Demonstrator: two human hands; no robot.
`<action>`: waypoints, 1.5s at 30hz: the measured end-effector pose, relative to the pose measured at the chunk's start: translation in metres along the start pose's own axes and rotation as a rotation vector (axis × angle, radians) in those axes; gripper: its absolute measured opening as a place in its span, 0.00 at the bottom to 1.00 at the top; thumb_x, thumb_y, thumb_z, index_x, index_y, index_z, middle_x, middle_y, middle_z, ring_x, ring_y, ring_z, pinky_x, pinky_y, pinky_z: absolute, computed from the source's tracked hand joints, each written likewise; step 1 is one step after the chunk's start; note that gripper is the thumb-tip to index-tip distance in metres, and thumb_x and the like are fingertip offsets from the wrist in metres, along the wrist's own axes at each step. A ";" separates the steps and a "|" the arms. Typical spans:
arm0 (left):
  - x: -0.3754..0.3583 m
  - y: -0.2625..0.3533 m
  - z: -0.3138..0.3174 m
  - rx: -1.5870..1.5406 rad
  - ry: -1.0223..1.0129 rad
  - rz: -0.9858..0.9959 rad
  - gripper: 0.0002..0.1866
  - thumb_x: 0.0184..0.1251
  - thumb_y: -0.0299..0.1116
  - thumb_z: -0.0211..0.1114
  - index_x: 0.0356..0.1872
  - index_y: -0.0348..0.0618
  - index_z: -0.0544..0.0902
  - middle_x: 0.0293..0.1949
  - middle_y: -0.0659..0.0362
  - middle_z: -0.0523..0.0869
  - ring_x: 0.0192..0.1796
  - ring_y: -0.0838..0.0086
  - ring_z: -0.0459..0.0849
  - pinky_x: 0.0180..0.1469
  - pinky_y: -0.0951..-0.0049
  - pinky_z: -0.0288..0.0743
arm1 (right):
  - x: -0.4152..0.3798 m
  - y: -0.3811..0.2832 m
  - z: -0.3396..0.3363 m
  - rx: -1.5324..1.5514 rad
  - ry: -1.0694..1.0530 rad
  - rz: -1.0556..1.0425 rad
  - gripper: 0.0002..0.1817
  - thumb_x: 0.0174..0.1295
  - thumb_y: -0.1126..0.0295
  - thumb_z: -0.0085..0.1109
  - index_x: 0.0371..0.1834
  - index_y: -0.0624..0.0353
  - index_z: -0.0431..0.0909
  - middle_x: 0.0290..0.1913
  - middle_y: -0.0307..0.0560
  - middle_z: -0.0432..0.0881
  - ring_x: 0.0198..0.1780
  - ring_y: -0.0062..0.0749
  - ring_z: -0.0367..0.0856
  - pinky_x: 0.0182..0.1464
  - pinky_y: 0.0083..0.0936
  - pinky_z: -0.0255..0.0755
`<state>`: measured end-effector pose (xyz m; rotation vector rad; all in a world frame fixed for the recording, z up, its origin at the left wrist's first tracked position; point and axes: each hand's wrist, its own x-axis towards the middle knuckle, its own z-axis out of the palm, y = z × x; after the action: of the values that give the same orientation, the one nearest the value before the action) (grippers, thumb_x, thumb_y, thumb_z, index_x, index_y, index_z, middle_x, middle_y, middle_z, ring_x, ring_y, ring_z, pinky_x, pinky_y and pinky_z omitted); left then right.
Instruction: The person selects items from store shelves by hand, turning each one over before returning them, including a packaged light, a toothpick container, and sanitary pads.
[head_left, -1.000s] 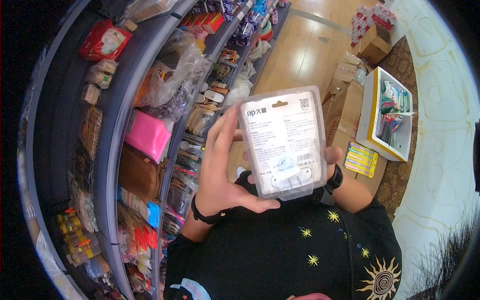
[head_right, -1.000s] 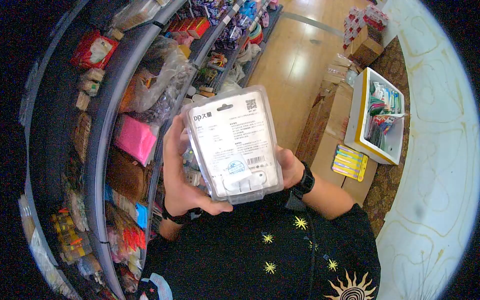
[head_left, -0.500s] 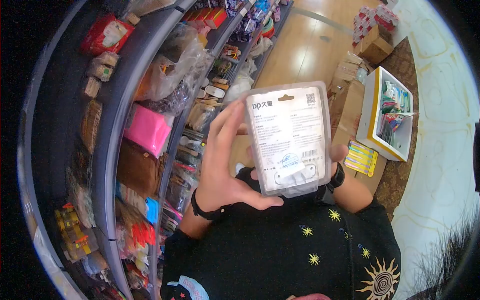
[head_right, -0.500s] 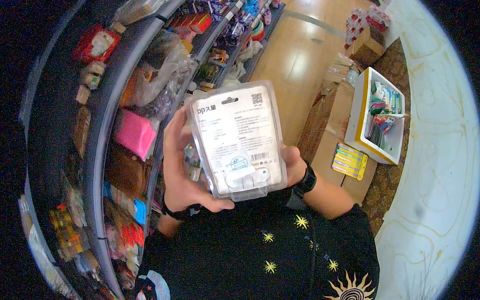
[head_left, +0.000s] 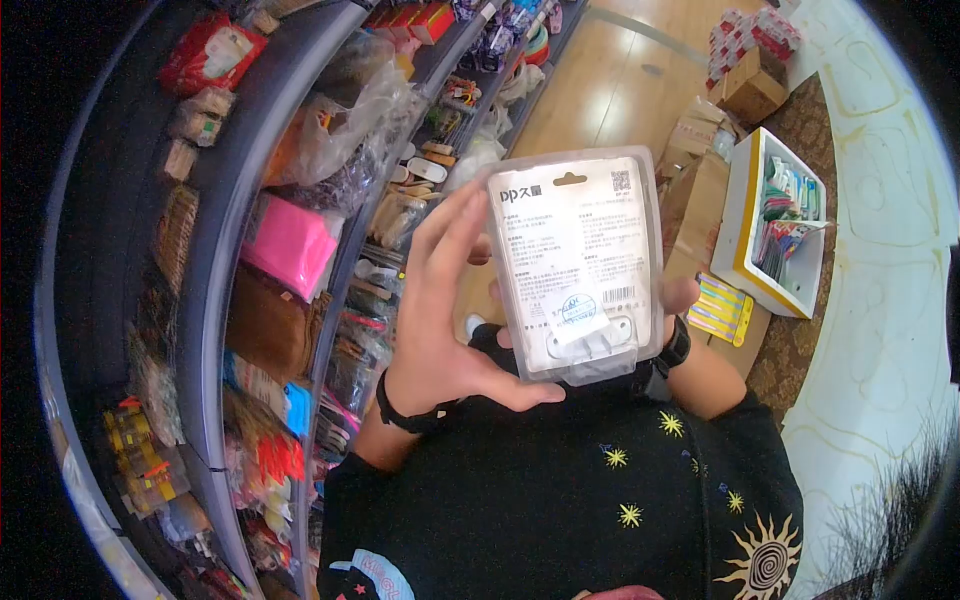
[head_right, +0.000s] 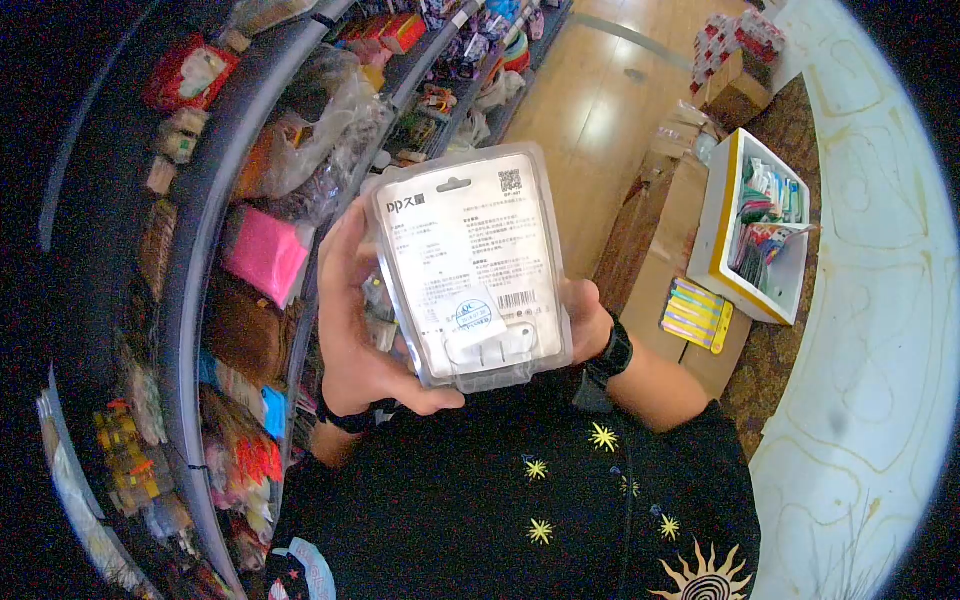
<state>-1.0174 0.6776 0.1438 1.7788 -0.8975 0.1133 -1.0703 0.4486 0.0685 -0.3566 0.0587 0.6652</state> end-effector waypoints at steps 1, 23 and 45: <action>-0.001 -0.001 0.001 -0.019 0.015 0.000 0.77 0.21 0.58 0.92 0.81 0.42 0.59 0.76 0.43 0.64 0.74 0.52 0.68 0.61 0.58 0.75 | 0.000 0.000 0.000 0.004 0.008 -0.004 0.90 0.15 0.33 0.88 0.86 0.53 0.41 0.85 0.59 0.46 0.80 0.58 0.59 0.78 0.72 0.54; 0.004 -0.002 0.002 0.009 0.015 -0.002 0.75 0.20 0.57 0.92 0.79 0.43 0.62 0.76 0.41 0.63 0.73 0.50 0.70 0.61 0.59 0.77 | -0.004 -0.004 -0.001 -0.147 0.021 -0.014 0.88 0.21 0.19 0.75 0.86 0.54 0.39 0.85 0.63 0.45 0.81 0.61 0.57 0.79 0.63 0.57; -0.022 -0.016 -0.025 0.058 -0.002 -0.121 0.85 0.10 0.54 0.94 0.82 0.40 0.55 0.77 0.50 0.62 0.62 0.61 0.80 0.60 0.61 0.76 | 0.024 0.023 -0.015 0.064 0.040 0.047 0.85 0.24 0.32 0.85 0.86 0.53 0.41 0.85 0.60 0.45 0.81 0.58 0.57 0.79 0.65 0.55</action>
<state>-1.0151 0.7125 0.1311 1.8829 -0.7930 0.0600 -1.0643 0.4742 0.0432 -0.3076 0.1263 0.7014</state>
